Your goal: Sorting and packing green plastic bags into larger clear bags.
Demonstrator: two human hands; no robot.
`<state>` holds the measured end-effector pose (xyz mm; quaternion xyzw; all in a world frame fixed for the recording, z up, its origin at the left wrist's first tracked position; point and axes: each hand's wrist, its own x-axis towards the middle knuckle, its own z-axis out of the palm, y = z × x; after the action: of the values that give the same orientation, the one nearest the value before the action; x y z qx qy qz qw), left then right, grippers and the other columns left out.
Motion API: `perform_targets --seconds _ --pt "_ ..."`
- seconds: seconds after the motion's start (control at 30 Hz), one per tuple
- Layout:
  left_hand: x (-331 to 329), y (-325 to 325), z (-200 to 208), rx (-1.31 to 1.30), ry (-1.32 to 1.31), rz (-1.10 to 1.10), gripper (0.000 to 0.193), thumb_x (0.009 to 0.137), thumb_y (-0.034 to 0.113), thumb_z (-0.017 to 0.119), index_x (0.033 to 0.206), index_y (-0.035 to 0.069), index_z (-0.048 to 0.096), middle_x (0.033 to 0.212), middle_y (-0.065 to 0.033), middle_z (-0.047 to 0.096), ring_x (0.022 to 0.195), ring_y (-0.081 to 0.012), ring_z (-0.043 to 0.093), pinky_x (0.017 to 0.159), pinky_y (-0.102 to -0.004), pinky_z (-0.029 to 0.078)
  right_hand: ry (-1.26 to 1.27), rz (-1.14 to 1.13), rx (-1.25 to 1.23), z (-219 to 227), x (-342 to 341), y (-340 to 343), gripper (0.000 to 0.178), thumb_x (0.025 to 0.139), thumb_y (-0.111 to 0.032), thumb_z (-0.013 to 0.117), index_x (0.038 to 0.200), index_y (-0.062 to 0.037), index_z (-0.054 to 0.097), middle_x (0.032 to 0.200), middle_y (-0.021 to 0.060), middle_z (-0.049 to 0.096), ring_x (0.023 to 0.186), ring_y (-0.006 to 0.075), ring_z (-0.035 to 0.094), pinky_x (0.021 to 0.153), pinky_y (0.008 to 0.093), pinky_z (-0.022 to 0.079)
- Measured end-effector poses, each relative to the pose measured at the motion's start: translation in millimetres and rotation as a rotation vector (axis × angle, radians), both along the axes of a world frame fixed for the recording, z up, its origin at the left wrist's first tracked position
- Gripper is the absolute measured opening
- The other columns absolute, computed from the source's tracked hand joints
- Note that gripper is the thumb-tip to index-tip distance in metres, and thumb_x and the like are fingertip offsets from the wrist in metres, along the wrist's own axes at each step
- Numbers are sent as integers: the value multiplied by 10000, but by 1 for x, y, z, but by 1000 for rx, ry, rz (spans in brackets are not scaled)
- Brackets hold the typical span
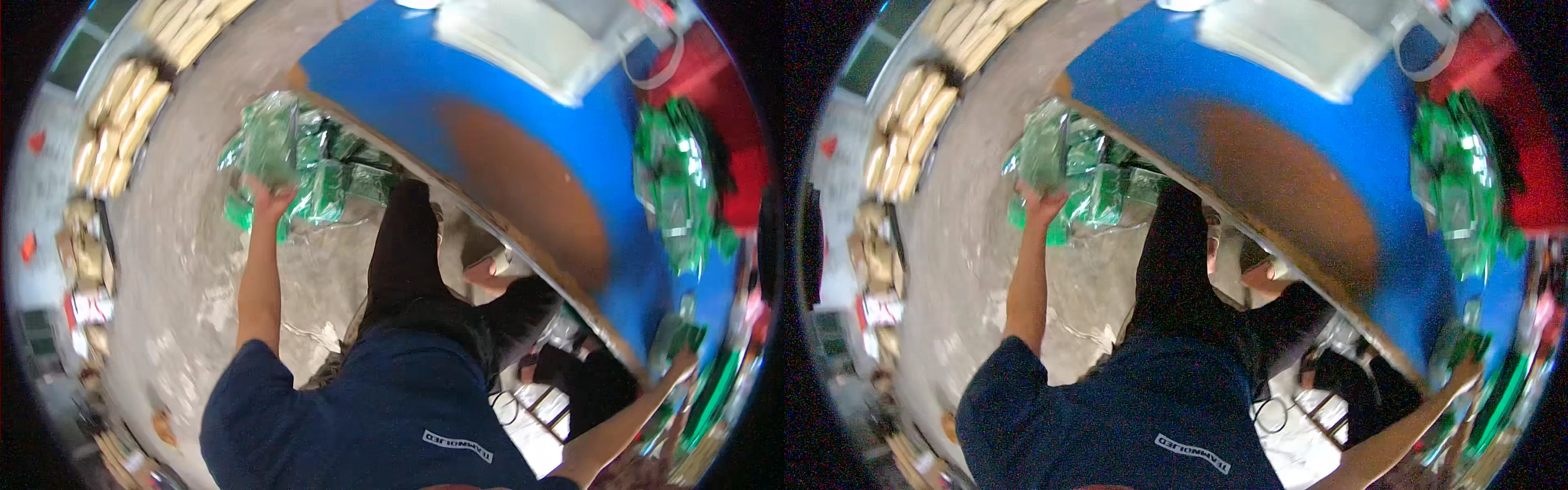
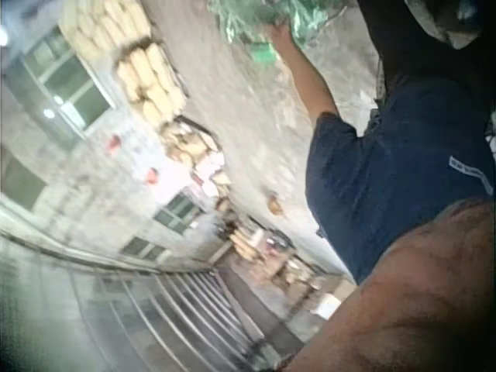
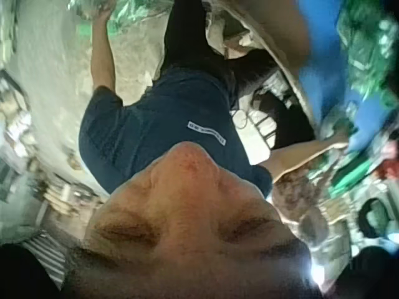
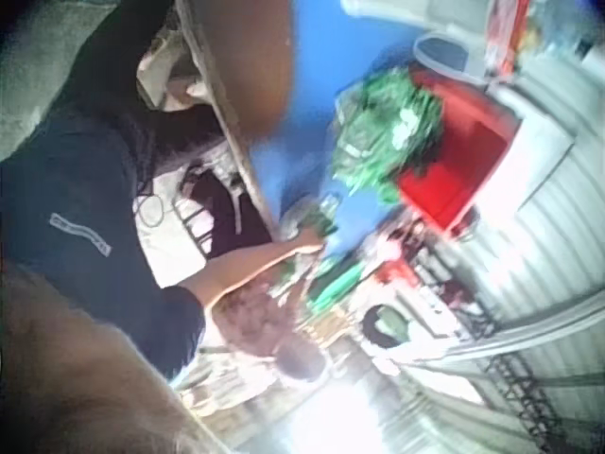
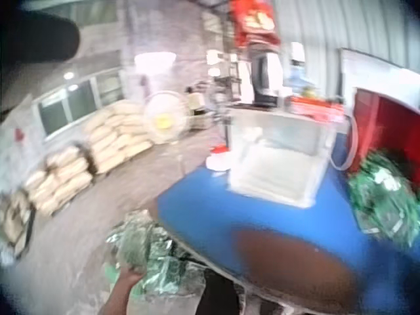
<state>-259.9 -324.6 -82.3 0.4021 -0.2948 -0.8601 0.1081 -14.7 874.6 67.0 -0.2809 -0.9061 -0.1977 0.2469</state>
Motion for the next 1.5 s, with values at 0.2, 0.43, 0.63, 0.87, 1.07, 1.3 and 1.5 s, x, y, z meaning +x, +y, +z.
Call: perform_targets --seconds 0.2,0.43,0.63,0.87,1.07,1.3,1.5 --pt "-19 53 8 -1064 -164 277 460 913 470 691 1013 23 649 884 -24 638 821 -117 590 765 -297 492 191 -28 -295 2 -20 -39 490 946 -384 601 1053 88 679 1003 306 684 875 441 666 755 532 526" --pt "16 374 236 -871 1088 -788 1171 605 363 937 1495 -24 281 1558 -217 251 1453 -337 257 1208 -438 223 -241 367 -594 222 -113 -424 522 969 -352 605 1270 75 593 1220 276 645 1094 387 624 964 426 467" --pt "-10 504 195 -167 1383 -1304 1232 529 155 974 1490 8 217 1393 -178 494 1257 -256 482 1053 -393 426 -357 1048 -1054 140 -187 -460 255 963 -113 633 1193 -5 609 967 26 629 870 135 538 761 302 443" --pt "-63 458 164 -701 1530 -1258 601 658 151 913 1178 27 638 1089 -82 712 976 -185 651 879 -382 541 -337 999 -1199 132 -218 -526 287 927 -105 658 1189 12 658 1099 70 685 1006 149 605 912 323 486" --pt "-87 448 147 -1019 1210 -1265 1044 625 199 921 1430 -17 292 1396 -185 468 1288 -278 482 1084 -393 400 109 1183 -1920 4 -234 -526 1028 768 -136 860 1556 -109 199 1434 98 480 1282 219 484 1088 432 411" --pt "-88 465 175 -851 1125 -1440 1263 653 111 893 1557 50 14 1510 -192 328 1417 -272 326 1149 -394 332 69 935 -1421 15 -243 -536 1040 625 -245 952 1418 -23 318 1407 181 478 1293 267 491 1054 390 439" --pt "-84 453 170 -648 1070 -1337 1372 622 55 907 1576 94 -80 1584 -155 233 1444 -276 289 1159 -421 321 144 1108 -1169 35 -219 -546 1013 685 -249 885 1440 -16 251 1210 276 603 1172 454 573 1006 491 464"
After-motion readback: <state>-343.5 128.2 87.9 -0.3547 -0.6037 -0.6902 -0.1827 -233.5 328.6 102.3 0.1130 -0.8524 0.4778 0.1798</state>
